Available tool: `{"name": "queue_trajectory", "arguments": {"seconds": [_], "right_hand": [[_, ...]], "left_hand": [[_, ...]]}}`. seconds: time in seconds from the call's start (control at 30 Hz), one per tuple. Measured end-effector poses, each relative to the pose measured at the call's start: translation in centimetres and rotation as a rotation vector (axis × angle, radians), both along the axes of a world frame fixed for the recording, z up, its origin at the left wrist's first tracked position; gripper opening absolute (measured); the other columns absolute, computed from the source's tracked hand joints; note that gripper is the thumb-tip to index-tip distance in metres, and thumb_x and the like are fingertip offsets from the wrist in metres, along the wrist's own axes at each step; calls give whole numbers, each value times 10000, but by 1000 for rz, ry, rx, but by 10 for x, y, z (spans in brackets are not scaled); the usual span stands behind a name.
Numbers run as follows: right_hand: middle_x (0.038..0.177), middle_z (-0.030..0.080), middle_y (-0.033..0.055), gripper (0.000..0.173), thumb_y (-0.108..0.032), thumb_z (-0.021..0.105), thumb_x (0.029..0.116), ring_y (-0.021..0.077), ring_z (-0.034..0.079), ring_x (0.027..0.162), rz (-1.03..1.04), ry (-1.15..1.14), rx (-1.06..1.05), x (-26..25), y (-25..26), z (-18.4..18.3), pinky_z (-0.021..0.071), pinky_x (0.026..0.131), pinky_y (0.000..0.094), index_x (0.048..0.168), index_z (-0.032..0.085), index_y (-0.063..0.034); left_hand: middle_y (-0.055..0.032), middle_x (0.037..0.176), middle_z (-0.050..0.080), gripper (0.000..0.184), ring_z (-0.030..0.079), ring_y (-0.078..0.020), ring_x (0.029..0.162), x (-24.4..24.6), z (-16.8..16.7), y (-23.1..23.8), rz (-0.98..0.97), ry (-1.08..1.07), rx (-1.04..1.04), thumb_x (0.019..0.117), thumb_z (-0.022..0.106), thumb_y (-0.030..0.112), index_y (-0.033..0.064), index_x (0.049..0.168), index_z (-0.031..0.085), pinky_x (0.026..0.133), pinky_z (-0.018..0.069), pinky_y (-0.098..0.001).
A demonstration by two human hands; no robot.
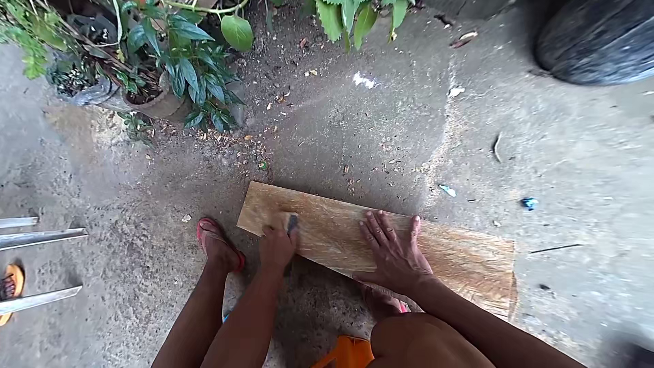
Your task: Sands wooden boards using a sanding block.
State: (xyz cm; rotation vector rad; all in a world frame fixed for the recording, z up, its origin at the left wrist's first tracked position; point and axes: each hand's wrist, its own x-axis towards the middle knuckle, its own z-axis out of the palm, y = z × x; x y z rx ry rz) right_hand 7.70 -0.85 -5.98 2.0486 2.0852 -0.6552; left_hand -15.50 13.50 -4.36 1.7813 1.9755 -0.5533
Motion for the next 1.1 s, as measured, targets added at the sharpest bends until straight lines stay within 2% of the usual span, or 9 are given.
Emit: {"name": "queue_trajectory", "arguments": {"seconds": [0.13,0.2,0.3,0.37,0.5,0.63,0.73,0.9,1.1], "right_hand": [[1728,95,153,1333,-979,451,702,372,64,1595,-1,4,-3,2,-1,-1,-40,1097,842,1652,183,-84],[1724,124,157,1327,-971,474,700,375,85,1593,-2,20,30,1,1,-2,-29,1101,838,1648,205,-82],[1722,121,167,1317,-955,488,714,378,82,1593,-6,26,18,1,0,-1,-32,1104,835,1647,200,-72],[1721,116,173,1327,-962,479,710,382,84,1592,2,18,3,3,1,0,-28,1100,838,1648,191,-69],[1731,54,157,1350,-979,467,694,363,26,1598,3,24,-46,7,4,1,-57,1106,829,1657,150,-88],[1729,62,165,1340,-958,499,704,364,30,1598,-8,59,-42,5,3,2,-52,1105,830,1656,149,-82],[1731,46,161,1331,-949,500,716,362,16,1598,-1,56,-73,6,4,4,-52,1108,827,1659,132,-86],[1732,12,159,1337,-951,488,723,352,-19,1600,7,63,-95,7,3,6,-73,1107,822,1659,102,-78],[1732,21,163,1331,-935,513,729,354,-16,1600,-1,83,-108,7,5,7,-65,1109,820,1659,103,-75]], "left_hand": [[-345,1519,425,874,564,-474,1305,-6,-20,58,222,94,5,1042,513,516,72,1651,70,1039,503,-560],[-381,1499,425,880,590,-520,1244,8,-5,26,113,27,13,1040,533,496,64,1655,75,1007,516,-595],[-356,1448,477,867,657,-483,1116,12,6,-17,-93,-5,1,1031,535,507,117,1665,91,932,552,-569],[-364,1453,469,862,640,-502,1144,0,1,-6,-98,6,15,1032,531,525,120,1666,109,941,545,-582],[-345,1525,417,878,612,-476,1239,0,-11,38,160,88,-12,1045,502,535,129,1663,29,1003,527,-569],[-362,1475,455,858,623,-504,1188,23,13,-31,-40,-22,-25,1033,546,496,126,1665,98,964,540,-596],[-343,1454,473,847,619,-494,1187,13,12,-40,-118,-17,-14,1026,543,523,162,1668,125,946,547,-584],[-327,1533,419,869,616,-462,1243,12,-6,18,189,75,-1,1048,497,527,123,1662,34,1009,528,-562],[-342,1478,451,860,618,-493,1187,26,21,-44,-162,5,-75,1028,530,533,171,1673,91,953,545,-584]]}}
